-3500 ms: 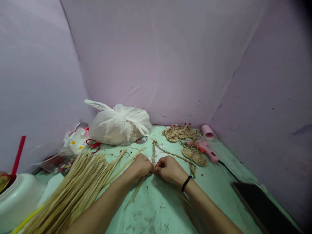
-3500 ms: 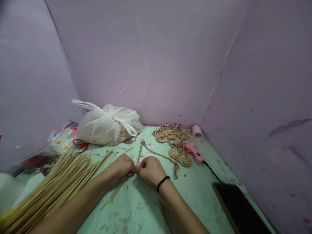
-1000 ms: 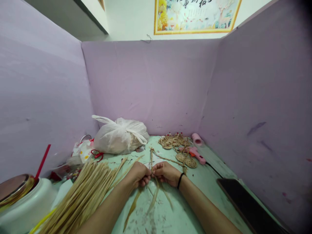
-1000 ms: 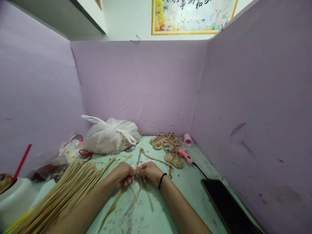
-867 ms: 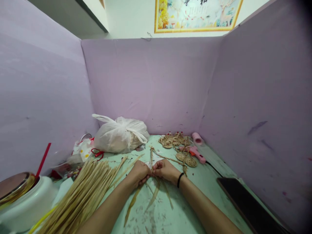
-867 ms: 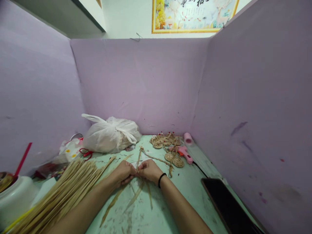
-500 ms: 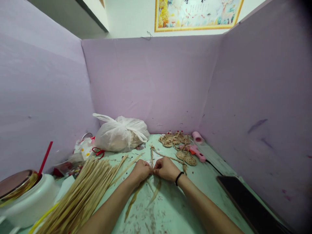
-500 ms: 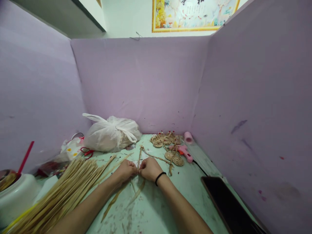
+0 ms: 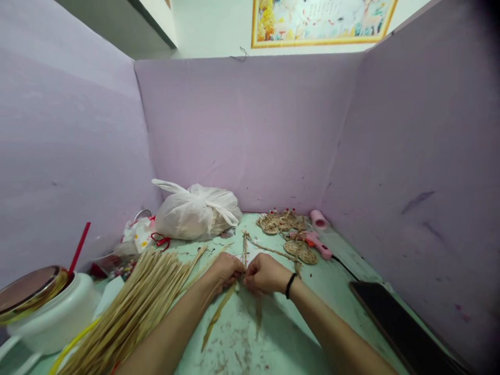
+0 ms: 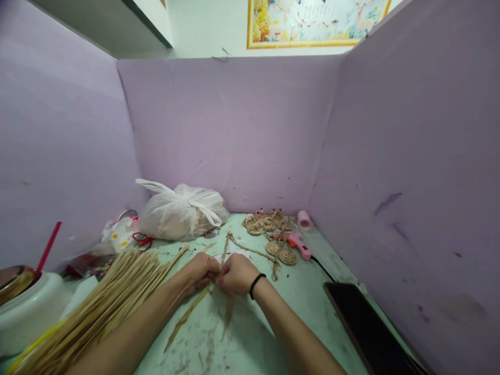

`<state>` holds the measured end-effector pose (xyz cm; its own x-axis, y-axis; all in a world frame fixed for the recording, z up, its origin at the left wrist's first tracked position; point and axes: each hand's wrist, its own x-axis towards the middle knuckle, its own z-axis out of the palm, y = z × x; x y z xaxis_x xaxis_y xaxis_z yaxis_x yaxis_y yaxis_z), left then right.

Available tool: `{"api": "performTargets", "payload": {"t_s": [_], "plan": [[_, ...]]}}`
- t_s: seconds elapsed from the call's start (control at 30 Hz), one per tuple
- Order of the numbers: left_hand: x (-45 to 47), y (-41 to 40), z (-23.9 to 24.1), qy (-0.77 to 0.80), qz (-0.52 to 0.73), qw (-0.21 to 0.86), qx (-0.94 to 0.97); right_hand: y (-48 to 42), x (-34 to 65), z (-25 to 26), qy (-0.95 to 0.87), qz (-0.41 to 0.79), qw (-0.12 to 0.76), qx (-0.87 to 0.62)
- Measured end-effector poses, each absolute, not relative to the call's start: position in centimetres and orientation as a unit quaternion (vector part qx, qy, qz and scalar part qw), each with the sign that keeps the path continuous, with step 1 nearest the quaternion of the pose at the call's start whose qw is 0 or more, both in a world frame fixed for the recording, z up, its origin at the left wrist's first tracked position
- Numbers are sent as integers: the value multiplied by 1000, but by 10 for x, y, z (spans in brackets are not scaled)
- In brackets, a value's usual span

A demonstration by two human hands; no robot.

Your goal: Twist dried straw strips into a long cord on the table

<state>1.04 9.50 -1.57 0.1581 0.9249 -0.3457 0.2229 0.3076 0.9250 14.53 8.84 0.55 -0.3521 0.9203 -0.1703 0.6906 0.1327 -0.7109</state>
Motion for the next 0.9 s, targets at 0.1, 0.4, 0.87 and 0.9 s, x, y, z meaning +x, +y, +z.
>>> {"api": "performTargets", "payload": {"t_s": [0.1, 0.4, 0.87, 0.9], "plan": [[6, 98, -17, 543, 302, 603, 500, 96, 155, 10, -635, 453, 235, -579], [5, 97, -17, 523, 292, 611, 517, 93, 143, -3, -484, 647, 286, -515], [4, 94, -2, 627, 164, 409, 642, 99, 141, -18, -468, 638, 284, -541], [7, 91, 0, 635, 146, 384, 655, 99, 141, -18, -465, 641, 282, -542]]}}
